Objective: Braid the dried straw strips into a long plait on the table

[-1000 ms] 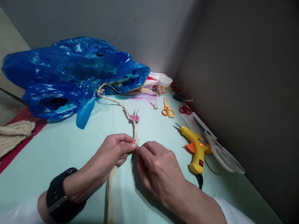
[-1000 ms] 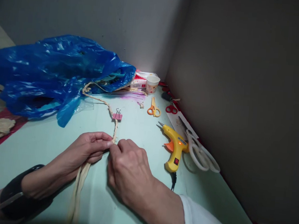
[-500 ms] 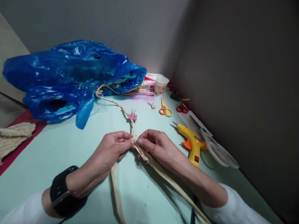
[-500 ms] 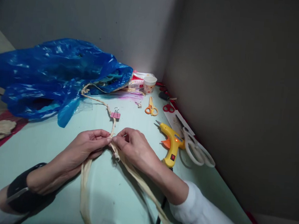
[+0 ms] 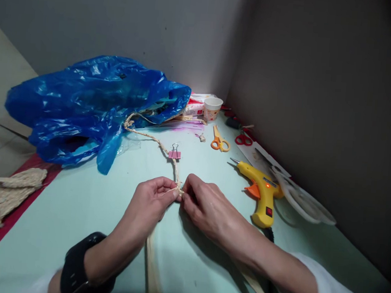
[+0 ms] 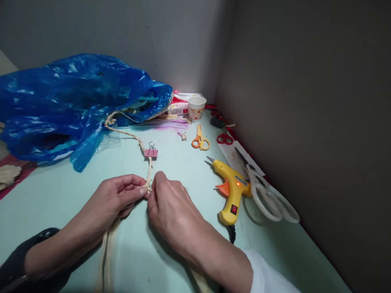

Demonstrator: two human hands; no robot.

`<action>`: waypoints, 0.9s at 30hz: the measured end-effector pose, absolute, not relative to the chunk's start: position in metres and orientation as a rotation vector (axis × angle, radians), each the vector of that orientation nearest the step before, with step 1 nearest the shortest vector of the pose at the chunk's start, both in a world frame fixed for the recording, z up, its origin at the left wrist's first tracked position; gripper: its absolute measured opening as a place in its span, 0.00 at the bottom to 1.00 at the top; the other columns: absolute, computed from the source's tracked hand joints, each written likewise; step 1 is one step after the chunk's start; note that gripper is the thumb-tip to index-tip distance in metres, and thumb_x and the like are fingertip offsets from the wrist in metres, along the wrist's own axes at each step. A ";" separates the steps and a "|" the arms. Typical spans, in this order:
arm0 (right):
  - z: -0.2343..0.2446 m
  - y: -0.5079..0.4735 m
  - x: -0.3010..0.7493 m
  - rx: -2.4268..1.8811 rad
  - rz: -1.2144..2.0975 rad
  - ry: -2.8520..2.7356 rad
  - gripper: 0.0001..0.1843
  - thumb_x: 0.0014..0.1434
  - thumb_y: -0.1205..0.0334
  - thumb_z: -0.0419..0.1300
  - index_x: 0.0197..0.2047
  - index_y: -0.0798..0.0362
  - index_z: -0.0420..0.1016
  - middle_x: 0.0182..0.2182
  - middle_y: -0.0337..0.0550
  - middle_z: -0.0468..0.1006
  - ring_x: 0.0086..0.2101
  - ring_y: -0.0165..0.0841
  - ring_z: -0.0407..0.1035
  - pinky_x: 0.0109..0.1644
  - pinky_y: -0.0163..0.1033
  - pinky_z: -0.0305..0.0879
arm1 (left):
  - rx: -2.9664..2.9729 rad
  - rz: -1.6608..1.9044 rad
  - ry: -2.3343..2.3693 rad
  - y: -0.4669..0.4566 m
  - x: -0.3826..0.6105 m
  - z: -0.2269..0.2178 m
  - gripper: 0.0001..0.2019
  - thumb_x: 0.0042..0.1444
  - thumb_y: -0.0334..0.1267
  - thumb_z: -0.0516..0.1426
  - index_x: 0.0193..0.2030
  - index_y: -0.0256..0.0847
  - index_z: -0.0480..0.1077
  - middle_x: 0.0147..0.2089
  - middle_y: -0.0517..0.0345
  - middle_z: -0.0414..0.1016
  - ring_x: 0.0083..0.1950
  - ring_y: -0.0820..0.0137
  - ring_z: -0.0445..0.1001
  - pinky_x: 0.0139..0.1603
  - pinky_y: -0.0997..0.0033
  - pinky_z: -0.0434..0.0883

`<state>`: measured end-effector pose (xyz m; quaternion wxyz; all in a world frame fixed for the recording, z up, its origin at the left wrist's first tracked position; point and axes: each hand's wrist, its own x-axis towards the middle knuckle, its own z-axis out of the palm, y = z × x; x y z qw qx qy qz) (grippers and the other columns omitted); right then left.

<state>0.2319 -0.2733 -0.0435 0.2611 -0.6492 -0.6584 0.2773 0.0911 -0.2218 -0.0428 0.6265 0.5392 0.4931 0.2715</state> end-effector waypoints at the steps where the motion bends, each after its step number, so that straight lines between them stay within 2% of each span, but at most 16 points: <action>1: -0.045 -0.273 0.232 -1.751 0.778 -1.778 0.05 0.62 0.63 0.48 0.33 0.52 0.60 0.25 0.38 0.69 0.25 0.28 0.59 0.28 0.34 0.48 | 1.234 0.622 1.137 -0.222 0.092 -0.043 0.08 0.47 0.37 0.62 0.30 0.36 0.69 0.16 0.70 0.57 0.17 0.81 0.50 0.17 0.78 0.45; 4: -0.048 -0.269 0.232 -1.737 0.820 -1.728 0.05 0.61 0.62 0.48 0.33 0.51 0.60 0.25 0.37 0.69 0.25 0.28 0.60 0.28 0.34 0.49 | 1.202 0.606 1.139 -0.221 0.091 -0.047 0.08 0.48 0.39 0.62 0.31 0.38 0.68 0.17 0.71 0.56 0.17 0.81 0.49 0.16 0.79 0.46; 7: -0.047 -0.266 0.232 -1.732 0.811 -1.668 0.06 0.60 0.63 0.50 0.30 0.51 0.61 0.22 0.35 0.67 0.23 0.27 0.57 0.26 0.34 0.49 | 1.243 0.592 1.138 -0.221 0.088 -0.049 0.09 0.49 0.40 0.61 0.33 0.39 0.68 0.20 0.69 0.59 0.17 0.81 0.51 0.16 0.79 0.48; 10: -0.045 -0.265 0.233 -1.715 0.804 -1.592 0.06 0.57 0.65 0.51 0.28 0.51 0.62 0.20 0.34 0.65 0.22 0.27 0.55 0.25 0.33 0.48 | 1.390 0.601 1.166 -0.220 0.086 -0.048 0.08 0.49 0.40 0.61 0.32 0.39 0.70 0.25 0.64 0.66 0.21 0.78 0.59 0.21 0.78 0.57; 12: -0.043 -0.264 0.233 -1.695 0.825 -1.534 0.06 0.54 0.67 0.52 0.26 0.51 0.63 0.19 0.34 0.63 0.22 0.27 0.53 0.24 0.33 0.48 | 1.446 0.609 1.198 -0.219 0.086 -0.047 0.08 0.49 0.41 0.61 0.31 0.40 0.70 0.25 0.63 0.66 0.24 0.75 0.61 0.24 0.76 0.59; 19: -0.044 -0.262 0.232 -1.612 0.992 -1.383 0.05 0.50 0.69 0.53 0.24 0.52 0.62 0.19 0.33 0.61 0.22 0.25 0.51 0.23 0.31 0.47 | 1.518 0.598 1.278 -0.218 0.088 -0.048 0.07 0.49 0.42 0.60 0.29 0.42 0.69 0.21 0.65 0.59 0.23 0.75 0.54 0.22 0.75 0.52; 27: -0.041 -0.262 0.234 -1.625 1.007 -1.360 0.05 0.49 0.70 0.52 0.24 0.52 0.62 0.19 0.34 0.63 0.22 0.26 0.52 0.23 0.32 0.46 | 1.628 0.642 1.257 -0.217 0.088 -0.044 0.07 0.47 0.38 0.61 0.25 0.42 0.66 0.21 0.65 0.59 0.24 0.74 0.56 0.26 0.75 0.55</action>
